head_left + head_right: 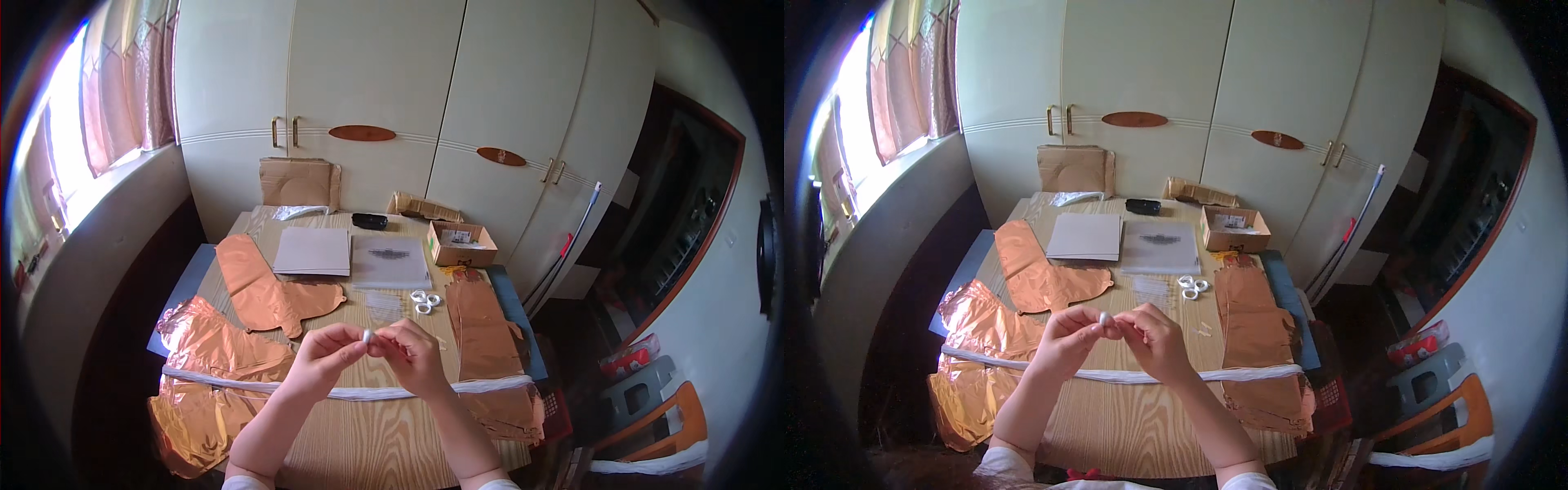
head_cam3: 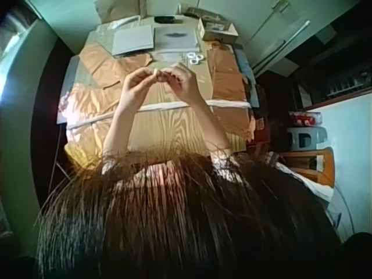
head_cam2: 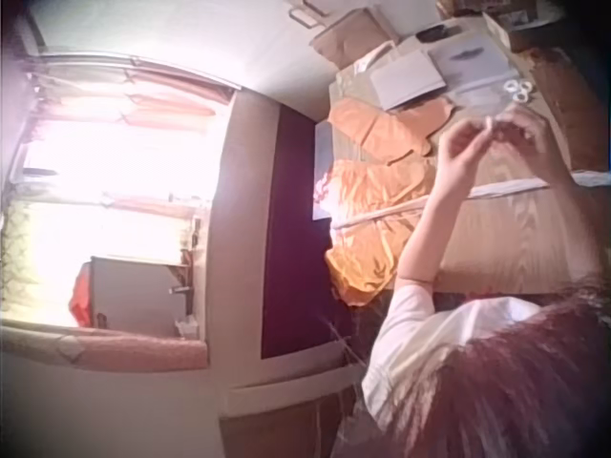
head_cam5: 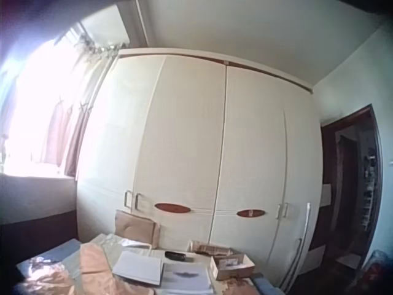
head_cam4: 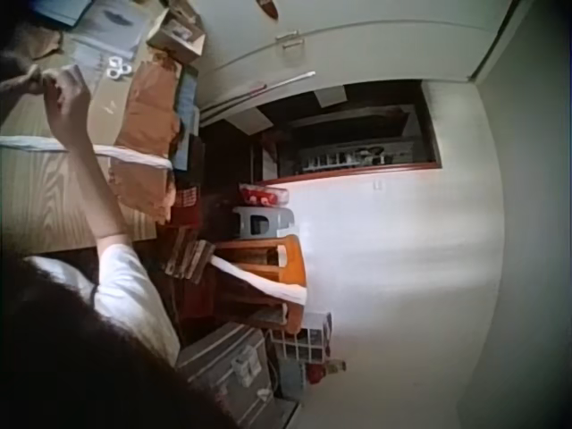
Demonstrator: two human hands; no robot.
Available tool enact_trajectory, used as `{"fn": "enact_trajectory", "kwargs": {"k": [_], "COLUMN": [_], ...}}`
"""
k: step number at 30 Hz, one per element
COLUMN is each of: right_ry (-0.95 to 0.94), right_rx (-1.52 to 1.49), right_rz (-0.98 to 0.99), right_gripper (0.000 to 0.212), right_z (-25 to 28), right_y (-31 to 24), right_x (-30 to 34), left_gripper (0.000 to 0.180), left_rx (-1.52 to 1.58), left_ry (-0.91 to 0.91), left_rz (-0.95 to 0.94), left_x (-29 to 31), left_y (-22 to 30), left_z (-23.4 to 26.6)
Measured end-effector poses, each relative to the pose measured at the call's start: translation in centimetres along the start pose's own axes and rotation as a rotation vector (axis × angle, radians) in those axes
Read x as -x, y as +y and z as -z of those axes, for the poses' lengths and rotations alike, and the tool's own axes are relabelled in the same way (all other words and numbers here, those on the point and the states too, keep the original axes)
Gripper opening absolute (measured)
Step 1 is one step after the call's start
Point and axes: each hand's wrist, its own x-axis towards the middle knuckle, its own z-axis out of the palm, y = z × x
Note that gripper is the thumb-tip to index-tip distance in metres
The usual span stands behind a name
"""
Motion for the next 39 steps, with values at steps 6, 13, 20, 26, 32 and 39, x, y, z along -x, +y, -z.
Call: {"fn": "enact_trajectory", "kwargs": {"k": [6, 13, 20, 26, 32, 39], "right_ry": [0.085, 0.183, 0.154, 0.082, 0.170, -0.066], "right_rx": [0.191, 0.466, 0.394, 0.032, 0.183, 0.159], "right_rz": [0.052, 0.290, 0.325, -0.004, 0.318, 0.332], "right_gripper": [0.009, 0.015, 0.020, 0.018, 0.016, 0.029], "right_z": [-1.0, -0.5, 0.4, 0.9, 1.4, 1.4], "right_y": [-0.6, -0.5, -0.1, 1.1, 0.3, -0.1], "right_x": [0.4, 0.0, -0.3, 0.1, -0.3, -0.2], "left_gripper": [0.019, 0.024, 0.022, 0.018, 0.020, 0.018], "left_rx": [0.001, -0.444, -0.897, -0.558, -0.393, -0.346], "left_ry": [0.096, 0.091, 0.020, -0.037, 0.034, -0.019], "left_rz": [-0.166, -0.128, 0.096, 0.095, 0.133, 0.117], "left_x": [-0.8, -0.5, -0.4, -0.5, -0.6, -0.5], "left_y": [-1.1, -1.3, 0.0, -0.1, -0.2, 0.4], "left_z": [-0.2, 0.1, -0.6, -0.6, 0.0, 0.0]}}
